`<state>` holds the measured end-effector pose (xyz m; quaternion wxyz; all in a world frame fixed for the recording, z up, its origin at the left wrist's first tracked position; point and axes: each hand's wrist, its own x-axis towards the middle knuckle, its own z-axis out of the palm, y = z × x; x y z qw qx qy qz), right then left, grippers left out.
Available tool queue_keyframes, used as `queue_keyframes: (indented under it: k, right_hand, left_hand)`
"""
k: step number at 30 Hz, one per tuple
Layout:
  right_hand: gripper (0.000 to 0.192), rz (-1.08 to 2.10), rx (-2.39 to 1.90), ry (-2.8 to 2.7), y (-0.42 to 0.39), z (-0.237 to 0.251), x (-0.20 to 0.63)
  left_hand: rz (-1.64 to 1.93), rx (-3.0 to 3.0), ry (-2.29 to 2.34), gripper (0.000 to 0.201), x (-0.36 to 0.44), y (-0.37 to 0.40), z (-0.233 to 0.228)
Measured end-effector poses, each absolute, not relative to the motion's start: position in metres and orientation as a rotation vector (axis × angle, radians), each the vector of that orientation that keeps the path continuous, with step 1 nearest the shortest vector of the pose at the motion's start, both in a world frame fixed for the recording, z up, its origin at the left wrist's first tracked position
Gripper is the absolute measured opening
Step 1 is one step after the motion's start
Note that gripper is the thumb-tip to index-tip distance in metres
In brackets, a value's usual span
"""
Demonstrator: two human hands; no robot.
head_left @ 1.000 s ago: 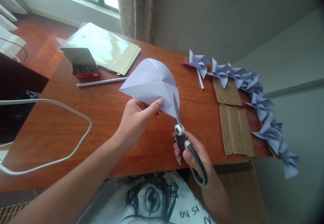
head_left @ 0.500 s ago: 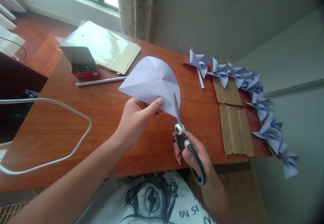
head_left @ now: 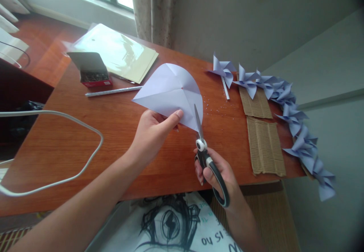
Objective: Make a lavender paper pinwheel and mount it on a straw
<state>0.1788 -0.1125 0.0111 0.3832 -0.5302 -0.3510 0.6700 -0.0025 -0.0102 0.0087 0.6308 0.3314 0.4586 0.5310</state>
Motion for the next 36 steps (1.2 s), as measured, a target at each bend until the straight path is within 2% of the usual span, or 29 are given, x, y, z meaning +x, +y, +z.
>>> queue_keyframes:
  k: [36]
  right_hand:
    - [0.053,1.686,-1.406,-0.872,-0.1132,0.0142,0.1776]
  left_hand:
    - [1.217,0.751,1.052,0.021,-0.0019,-0.0097,0.0124]
